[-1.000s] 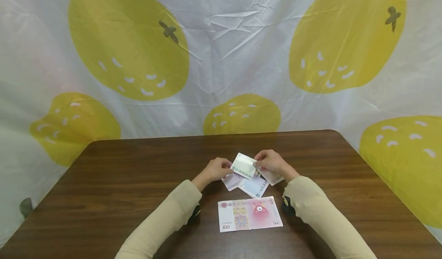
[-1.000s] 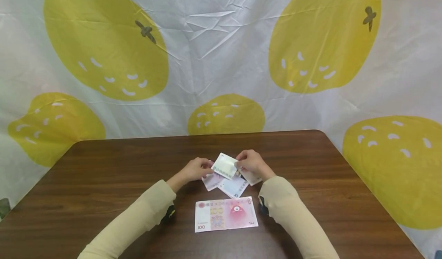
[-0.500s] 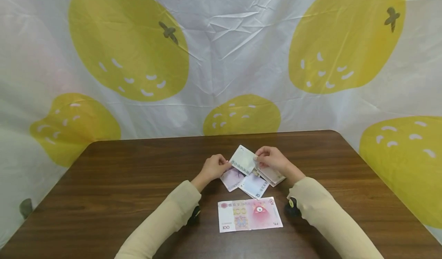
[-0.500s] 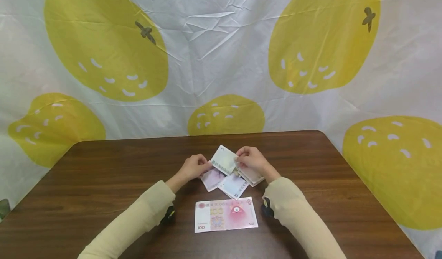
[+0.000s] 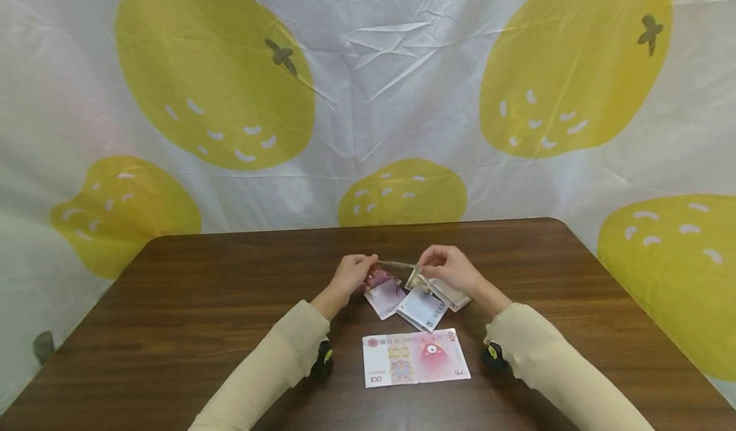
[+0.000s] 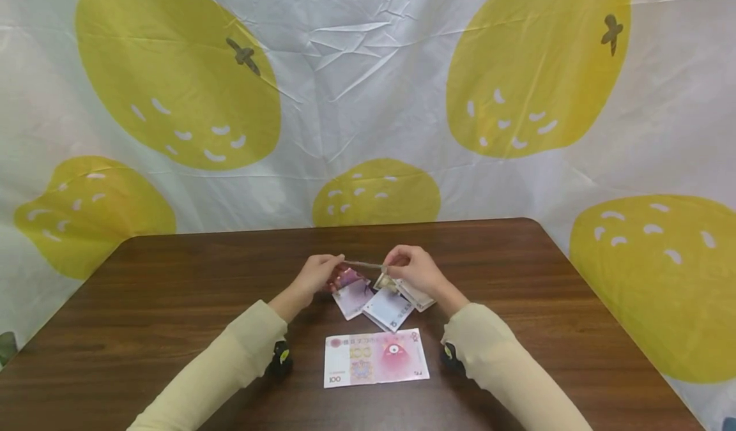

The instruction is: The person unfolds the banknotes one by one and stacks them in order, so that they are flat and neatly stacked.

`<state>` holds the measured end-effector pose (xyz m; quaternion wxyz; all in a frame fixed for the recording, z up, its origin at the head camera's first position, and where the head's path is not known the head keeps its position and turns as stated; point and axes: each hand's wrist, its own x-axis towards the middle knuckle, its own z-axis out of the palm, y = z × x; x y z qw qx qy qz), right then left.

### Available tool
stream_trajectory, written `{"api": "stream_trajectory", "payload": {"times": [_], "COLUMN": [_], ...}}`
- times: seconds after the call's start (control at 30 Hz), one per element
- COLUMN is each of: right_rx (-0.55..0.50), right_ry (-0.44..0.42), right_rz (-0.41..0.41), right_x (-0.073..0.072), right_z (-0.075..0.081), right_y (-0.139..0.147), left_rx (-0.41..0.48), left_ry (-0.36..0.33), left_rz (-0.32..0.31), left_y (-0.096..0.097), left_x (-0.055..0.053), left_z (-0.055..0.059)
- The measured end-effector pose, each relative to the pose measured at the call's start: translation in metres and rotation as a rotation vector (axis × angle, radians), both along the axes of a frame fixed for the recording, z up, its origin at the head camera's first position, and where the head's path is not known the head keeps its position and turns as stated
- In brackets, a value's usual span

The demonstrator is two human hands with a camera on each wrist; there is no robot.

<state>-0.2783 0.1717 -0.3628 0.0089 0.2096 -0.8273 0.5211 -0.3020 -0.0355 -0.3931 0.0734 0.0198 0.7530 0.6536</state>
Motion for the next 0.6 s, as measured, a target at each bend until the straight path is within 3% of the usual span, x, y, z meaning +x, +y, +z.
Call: {"api": "stream_trajectory", "payload": {"times": [0.07, 0.27, 0.47, 0.6], "right_rx": [0.054, 0.127, 0.073, 0.026], "right_ry": [0.068, 0.188, 0.142, 0.101], "right_rz": [-0.010, -0.004, -0.016, -0.042], "right_x": [0.004, -0.003, 0.000, 0.014], "right_z": [0.001, -0.019, -0.023, -0.009], "right_y": [-0.001, 0.002, 0.003, -0.003], "left_rx": [0.042, 0.087, 0.056, 0.018], "left_ry": [-0.016, -0.022, -0.012, -0.011], "left_rz": [0.006, 0.006, -0.022, -0.052], "left_y": [0.000, -0.003, -0.006, -0.007], "left_x": [0.000, -0.001, 0.002, 0.004], "left_z": [0.001, 0.003, 0.004, 0.004]}}
